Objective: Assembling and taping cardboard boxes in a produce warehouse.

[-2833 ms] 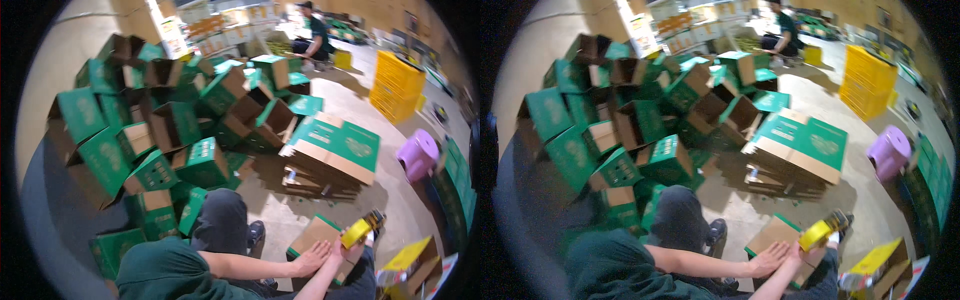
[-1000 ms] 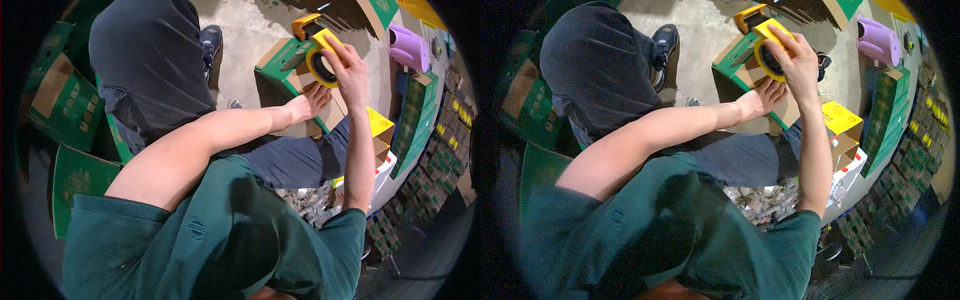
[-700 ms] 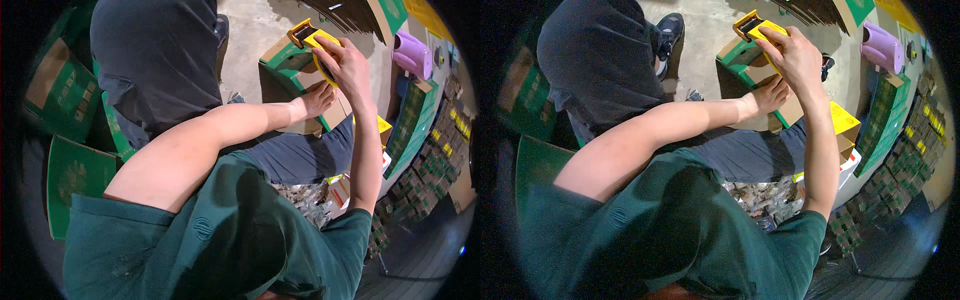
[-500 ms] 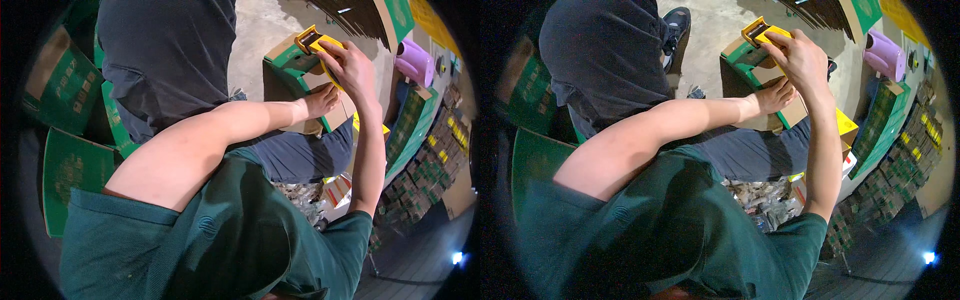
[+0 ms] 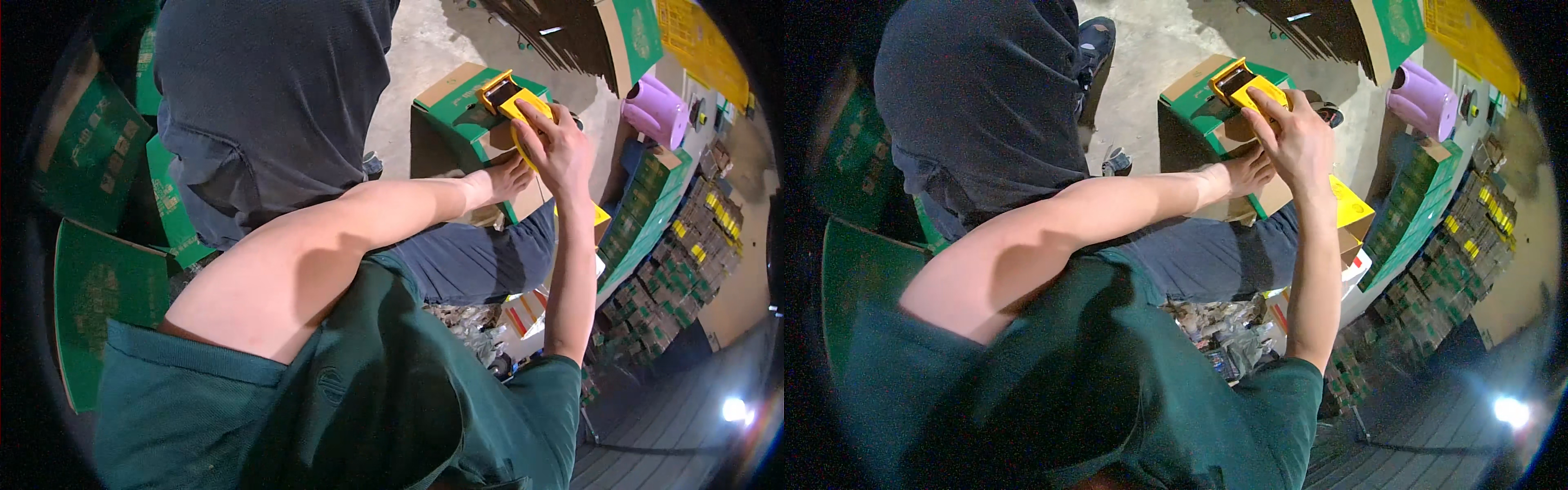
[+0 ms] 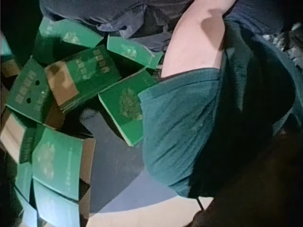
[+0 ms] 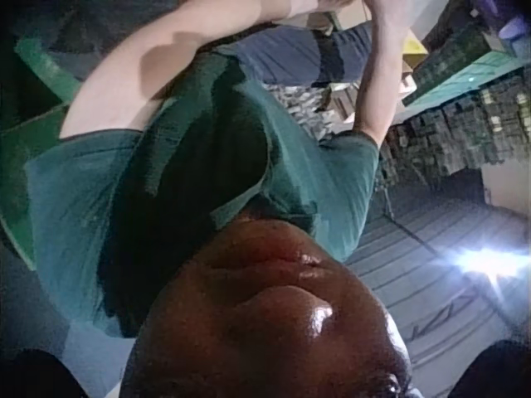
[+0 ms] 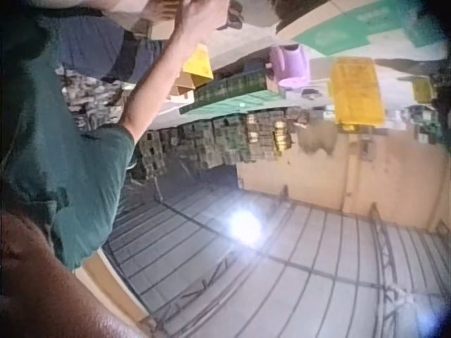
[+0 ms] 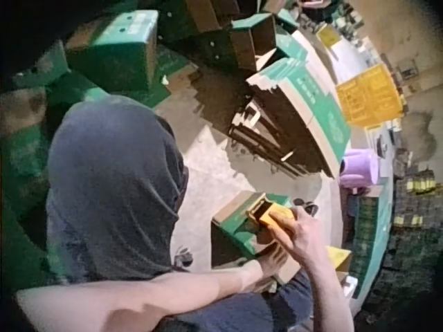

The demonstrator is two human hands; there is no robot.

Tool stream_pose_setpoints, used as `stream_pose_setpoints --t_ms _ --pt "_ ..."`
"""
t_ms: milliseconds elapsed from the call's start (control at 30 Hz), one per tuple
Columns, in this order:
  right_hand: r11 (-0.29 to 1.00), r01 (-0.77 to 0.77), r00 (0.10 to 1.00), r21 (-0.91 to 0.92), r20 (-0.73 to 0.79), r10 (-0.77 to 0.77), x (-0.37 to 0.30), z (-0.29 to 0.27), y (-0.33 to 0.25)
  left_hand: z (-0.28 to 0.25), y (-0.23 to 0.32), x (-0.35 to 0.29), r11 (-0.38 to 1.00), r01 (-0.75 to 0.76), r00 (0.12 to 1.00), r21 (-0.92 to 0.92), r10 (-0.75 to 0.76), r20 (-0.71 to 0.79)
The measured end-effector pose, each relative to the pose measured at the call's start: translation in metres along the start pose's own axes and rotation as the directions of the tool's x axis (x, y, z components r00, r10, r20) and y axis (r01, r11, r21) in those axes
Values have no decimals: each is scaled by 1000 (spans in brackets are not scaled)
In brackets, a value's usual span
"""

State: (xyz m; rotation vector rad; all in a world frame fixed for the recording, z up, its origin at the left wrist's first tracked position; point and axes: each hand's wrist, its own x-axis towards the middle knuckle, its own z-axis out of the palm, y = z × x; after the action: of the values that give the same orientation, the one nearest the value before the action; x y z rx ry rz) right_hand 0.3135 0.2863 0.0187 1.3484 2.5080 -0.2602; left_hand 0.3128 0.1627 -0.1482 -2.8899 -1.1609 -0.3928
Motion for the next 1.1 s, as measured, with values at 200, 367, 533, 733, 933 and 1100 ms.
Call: stream_pose_setpoints --t_ms 200,367,533,733,933,1100 --pt "994 96 974 52 -212 -82 -19 17 13 6 -11 -6 991 -62 996 -115 55 -64" --pt "997 73 976 11 -209 -69 -18 20 13 -14 -46 -38 933 -358 879 -32 325 -348" --pt "996 81 973 36 -218 -71 -25 23 16 -65 -87 -65 648 -391 899 -654 422 -119" --pt "996 89 966 21 -244 -81 -29 18 19 11 -189 -100 -103 756 642 -646 -73 763" --pt "995 65 975 81 -216 -46 -30 27 25 49 -204 -85 -571 696 488 -436 -69 870" --pt "989 102 976 109 -201 -78 -27 25 17 46 -198 -64 -691 563 596 -453 -39 802"
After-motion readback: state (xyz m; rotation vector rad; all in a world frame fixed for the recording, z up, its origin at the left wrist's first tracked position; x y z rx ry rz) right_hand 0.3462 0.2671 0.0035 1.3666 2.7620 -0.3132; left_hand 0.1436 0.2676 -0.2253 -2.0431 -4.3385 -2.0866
